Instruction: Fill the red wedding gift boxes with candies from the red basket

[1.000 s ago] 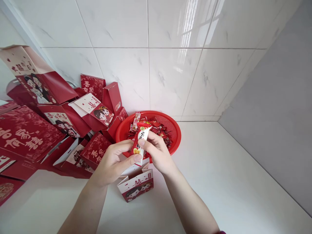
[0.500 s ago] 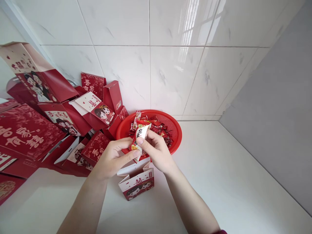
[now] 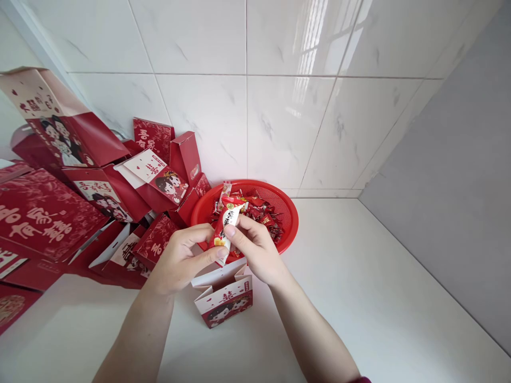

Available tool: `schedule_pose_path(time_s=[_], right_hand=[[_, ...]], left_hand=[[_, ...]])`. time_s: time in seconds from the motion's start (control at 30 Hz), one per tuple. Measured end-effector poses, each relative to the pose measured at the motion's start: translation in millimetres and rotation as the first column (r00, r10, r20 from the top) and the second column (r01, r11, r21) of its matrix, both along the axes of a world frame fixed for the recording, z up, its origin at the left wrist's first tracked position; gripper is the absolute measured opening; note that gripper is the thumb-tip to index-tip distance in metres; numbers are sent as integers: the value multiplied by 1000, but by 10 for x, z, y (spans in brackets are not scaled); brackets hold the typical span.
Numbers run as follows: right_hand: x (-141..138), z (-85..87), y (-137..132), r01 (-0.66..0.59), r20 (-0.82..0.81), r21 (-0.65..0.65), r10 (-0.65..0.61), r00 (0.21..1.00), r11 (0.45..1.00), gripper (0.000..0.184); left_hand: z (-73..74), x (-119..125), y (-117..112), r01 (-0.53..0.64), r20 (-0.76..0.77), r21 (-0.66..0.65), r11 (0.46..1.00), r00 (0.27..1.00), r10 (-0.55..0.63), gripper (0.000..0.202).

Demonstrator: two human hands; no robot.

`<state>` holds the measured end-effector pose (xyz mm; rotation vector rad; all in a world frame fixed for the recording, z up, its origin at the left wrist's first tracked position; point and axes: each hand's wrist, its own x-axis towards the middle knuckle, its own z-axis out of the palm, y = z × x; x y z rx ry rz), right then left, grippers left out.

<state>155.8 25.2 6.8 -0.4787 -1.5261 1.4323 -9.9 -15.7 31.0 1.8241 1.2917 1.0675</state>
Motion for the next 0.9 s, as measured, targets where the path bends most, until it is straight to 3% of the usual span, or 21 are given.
schedule_pose_path(time_s=[0.33,0.57,0.73,0.9], right_hand=[[33,-36,28,75,-71,-87,-81,994,993,24],[23,-52,42,111,-40,-75,-115,993,991,27],[6,-41,31,74,-10,-52,-74,997,996,26],[7,-55,25,64,3,-72,-64,998,995,30]], left_hand=[[-39,30,47,41,160,-245,969,987,-2,29],[-44,18,70,82,214,-119,989,975,-55,25],[-47,-14,80,119,273,-101,988,958,-87,24],[-48,-16,73,108,222,-48,993,970,-95,23]])
